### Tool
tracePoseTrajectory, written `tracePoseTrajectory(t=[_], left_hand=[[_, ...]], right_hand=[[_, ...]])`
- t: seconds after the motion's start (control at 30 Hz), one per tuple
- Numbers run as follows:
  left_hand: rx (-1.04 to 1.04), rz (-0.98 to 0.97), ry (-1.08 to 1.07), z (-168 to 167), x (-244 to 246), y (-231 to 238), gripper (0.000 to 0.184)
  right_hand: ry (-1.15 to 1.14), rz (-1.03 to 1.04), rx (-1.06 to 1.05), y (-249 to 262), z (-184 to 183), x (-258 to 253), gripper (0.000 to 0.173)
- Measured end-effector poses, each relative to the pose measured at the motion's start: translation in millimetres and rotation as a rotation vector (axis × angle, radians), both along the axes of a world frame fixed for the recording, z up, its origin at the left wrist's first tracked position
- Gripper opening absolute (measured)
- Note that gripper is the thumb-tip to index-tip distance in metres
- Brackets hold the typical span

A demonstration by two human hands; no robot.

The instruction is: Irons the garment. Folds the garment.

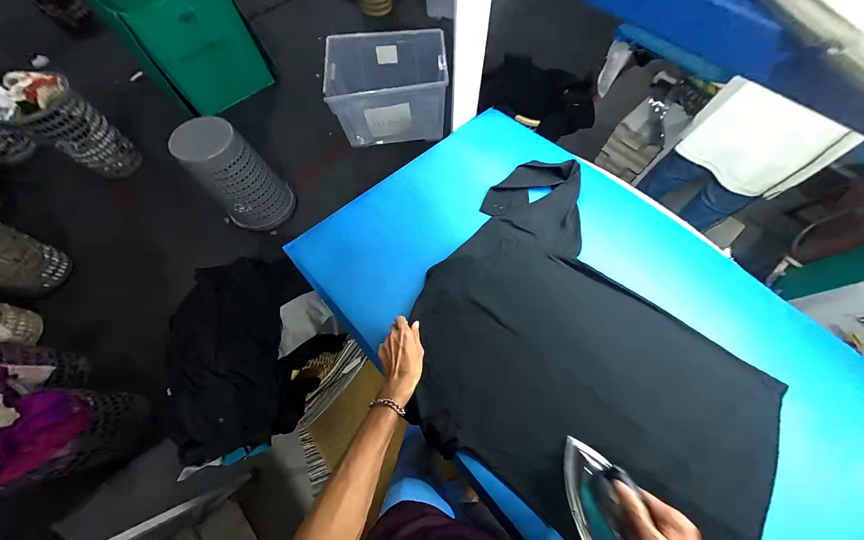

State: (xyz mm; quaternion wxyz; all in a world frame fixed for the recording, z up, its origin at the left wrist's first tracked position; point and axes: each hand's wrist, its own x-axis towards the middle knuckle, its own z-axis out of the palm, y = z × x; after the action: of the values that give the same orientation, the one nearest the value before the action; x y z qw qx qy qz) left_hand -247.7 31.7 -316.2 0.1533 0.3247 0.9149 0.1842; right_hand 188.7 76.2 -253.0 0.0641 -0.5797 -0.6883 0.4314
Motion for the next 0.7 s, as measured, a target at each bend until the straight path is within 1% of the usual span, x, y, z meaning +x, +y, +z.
tracePoseTrajectory(t=[0.03, 0.07, 0.13, 0.17, 0.23, 0.27, 0.33, 0.4, 0.43, 0.5, 0.57, 0.63, 0.7], left_hand=[[0.005, -0.027, 0.032, -4, -1, -6, 0.046], [0.019, -0.048, 0.048, -7, -6, -9, 0.043], [0.075, -0.044, 0.041, -13, -20, -10, 0.04], [0.107, -0.028, 0.021, -17, -25, -9, 0.04], [0.128, 0.021, -0.028, -18, -28, -6, 0.039], [0.121, 0.064, -0.066, -16, -26, -5, 0.039], [0.083, 0.155, -0.153, -8, -20, -7, 0.042], [-0.012, 0.222, -0.25, -3, -14, -15, 0.049], [-0.061, 0.222, -0.291, -3, -11, -23, 0.051], [-0.084, 0.191, -0.306, -10, -8, -45, 0.054], [0.01, 0.14, -0.274, -21, -11, -63, 0.053], [0.159, 0.142, -0.264, -33, -15, -67, 0.05], [0.28, 0.142, -0.26, -41, -17, -67, 0.049]], right_hand=[[-0.109, 0.144, 0.088, 14, -6, -44, 0.059], [-0.19, 0.247, 0.144, 28, -9, -90, 0.065], [-0.27, 0.398, 0.145, 58, -7, -180, 0.07], [-0.28, 0.451, 0.13, 71, -6, -221, 0.07], [-0.242, 0.522, 0.172, 89, -7, -296, 0.07], [-0.212, 0.562, 0.205, 98, -8, -331, 0.07], [-0.191, 0.66, 0.206, 114, -4, -397, 0.072], [-0.182, 0.735, 0.207, 128, -1, -450, 0.075], [-0.17, 0.748, 0.206, 132, 0, -466, 0.075], [-0.146, 0.767, 0.204, 133, 0, -470, 0.074], [-0.107, 0.803, 0.196, 124, -2, -437, 0.07], [-0.094, 0.862, 0.193, 102, -4, -364, 0.066], [-0.113, 0.927, 0.153, 71, -7, -268, 0.064]])
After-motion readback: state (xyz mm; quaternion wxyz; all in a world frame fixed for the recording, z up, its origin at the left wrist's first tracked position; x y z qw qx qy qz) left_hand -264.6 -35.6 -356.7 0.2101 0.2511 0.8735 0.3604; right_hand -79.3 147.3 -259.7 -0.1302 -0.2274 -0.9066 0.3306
